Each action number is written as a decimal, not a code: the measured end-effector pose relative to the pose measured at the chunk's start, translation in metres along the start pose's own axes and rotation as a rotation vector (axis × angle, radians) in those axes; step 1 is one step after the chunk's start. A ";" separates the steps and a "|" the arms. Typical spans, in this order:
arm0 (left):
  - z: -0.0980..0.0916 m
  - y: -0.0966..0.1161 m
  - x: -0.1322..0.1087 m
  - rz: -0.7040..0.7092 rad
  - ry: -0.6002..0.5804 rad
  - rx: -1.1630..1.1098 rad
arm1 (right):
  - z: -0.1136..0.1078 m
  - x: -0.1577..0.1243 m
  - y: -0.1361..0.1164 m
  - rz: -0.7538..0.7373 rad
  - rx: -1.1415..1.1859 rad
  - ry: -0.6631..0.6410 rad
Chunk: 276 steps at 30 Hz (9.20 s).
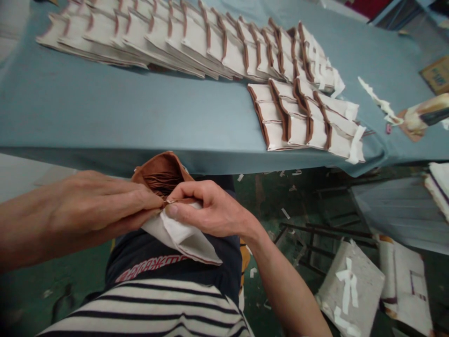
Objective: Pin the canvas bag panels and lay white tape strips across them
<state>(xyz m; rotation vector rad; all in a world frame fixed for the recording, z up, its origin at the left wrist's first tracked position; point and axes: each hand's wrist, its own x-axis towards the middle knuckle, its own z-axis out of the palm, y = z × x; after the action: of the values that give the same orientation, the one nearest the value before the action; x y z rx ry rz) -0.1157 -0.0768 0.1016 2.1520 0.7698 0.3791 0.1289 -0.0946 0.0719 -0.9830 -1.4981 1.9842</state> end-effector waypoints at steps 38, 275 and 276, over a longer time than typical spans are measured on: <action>0.035 -0.003 -0.011 -0.387 0.139 -0.297 | -0.004 0.006 0.010 -0.233 -0.476 0.012; 0.048 0.005 0.001 -0.284 0.256 -0.730 | 0.009 0.047 0.036 -0.090 0.143 -0.038; 0.047 0.005 0.001 -0.284 0.229 -0.716 | 0.007 0.045 0.039 -0.082 0.136 -0.025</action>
<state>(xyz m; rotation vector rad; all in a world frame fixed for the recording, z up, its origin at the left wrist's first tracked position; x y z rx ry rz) -0.0888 -0.1065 0.0758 1.3277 0.8854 0.6437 0.0968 -0.0775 0.0243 -0.8308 -1.3735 2.0173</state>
